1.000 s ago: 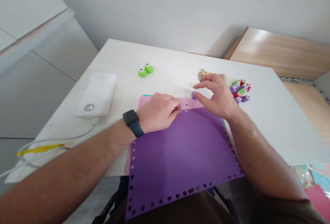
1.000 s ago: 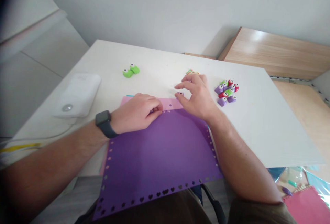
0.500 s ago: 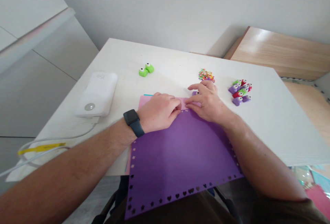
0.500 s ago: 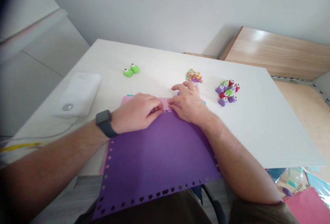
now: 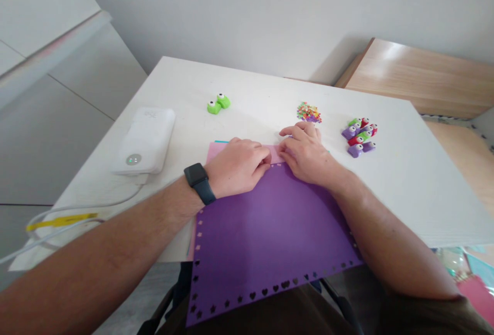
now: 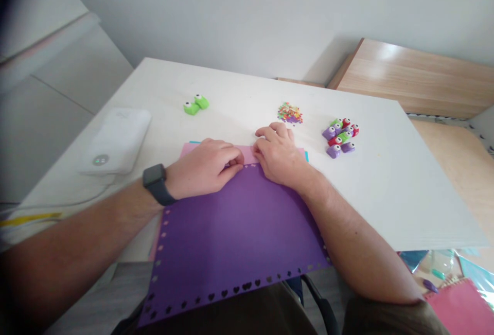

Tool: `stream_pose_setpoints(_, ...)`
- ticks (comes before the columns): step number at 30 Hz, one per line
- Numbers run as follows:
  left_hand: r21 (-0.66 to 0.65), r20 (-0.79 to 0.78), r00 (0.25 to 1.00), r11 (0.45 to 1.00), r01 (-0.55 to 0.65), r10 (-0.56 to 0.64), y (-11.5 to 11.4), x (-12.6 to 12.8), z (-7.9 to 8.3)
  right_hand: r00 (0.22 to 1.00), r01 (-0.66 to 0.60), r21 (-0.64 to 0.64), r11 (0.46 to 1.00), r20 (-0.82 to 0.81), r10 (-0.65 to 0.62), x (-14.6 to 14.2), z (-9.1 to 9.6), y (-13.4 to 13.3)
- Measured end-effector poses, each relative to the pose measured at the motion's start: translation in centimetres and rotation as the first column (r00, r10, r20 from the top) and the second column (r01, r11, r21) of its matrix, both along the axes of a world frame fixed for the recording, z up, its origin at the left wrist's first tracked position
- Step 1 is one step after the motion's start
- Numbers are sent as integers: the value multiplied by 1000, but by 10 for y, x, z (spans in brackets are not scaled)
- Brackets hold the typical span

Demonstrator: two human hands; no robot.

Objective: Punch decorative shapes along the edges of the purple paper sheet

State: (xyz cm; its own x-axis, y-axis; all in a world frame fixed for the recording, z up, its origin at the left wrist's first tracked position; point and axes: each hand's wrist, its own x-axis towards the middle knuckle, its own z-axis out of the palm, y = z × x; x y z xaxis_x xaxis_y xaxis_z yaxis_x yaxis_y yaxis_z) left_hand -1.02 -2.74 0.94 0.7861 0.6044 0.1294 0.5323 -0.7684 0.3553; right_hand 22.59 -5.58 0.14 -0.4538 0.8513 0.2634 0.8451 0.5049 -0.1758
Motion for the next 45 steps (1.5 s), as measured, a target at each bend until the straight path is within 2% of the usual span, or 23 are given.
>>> stream_pose_setpoints(4, 7, 8, 1000, 1000, 6, -6, 0, 0, 1, 994, 44, 32, 999, -103, -40, 2, -1, 3)
stream_pose_setpoints(10, -7, 13, 1000, 1000, 18, -18, 1, 0, 0, 943, 169, 120, 978, -308, -125, 14, 11, 14)
stream_pose_setpoints(13, -17, 10, 1000, 1000, 21, -20, 1, 0, 0, 894, 350, 164, 922, -353, -277, 32, 9, 25)
stream_pose_setpoints(15, -18, 5, 1000, 1000, 21, -21, 0, -1, 0, 842, 489, 174, 855, -352, -410, 46, 3, 33)
stream_pose_setpoints(19, -5, 6, 1000, 1000, 15, -15, 1, 0, -1, 767, 616, 90, 783, -296, -569, 62, -12, 46)
stream_pose_setpoints(22, -5, 12, 1000, 1000, 19, -19, 1, 0, -1, 751, 637, 47, 770, -264, -605, 65, -18, 50)
stream_pose_setpoints(28, -10, 6, 1000, 1000, 19, -19, 1, -1, -1, 768, 620, 18, 784, -217, -603, 67, -19, 50)
stream_pose_setpoints(31, -9, 10, 1000, 1000, 17, -17, 1, -1, 0, 758, 632, 12, 775, -216, -615, 70, -20, 51)
stream_pose_setpoints(41, -16, 21, 1000, 1000, 15, -14, 0, 0, 1, 790, 584, 21, 811, -243, -563, 70, -18, 49)
stream_pose_setpoints(45, -15, 16, 1000, 1000, 15, -15, 1, 0, 1, 786, 592, 14, 806, -231, -573, 69, -17, 48)
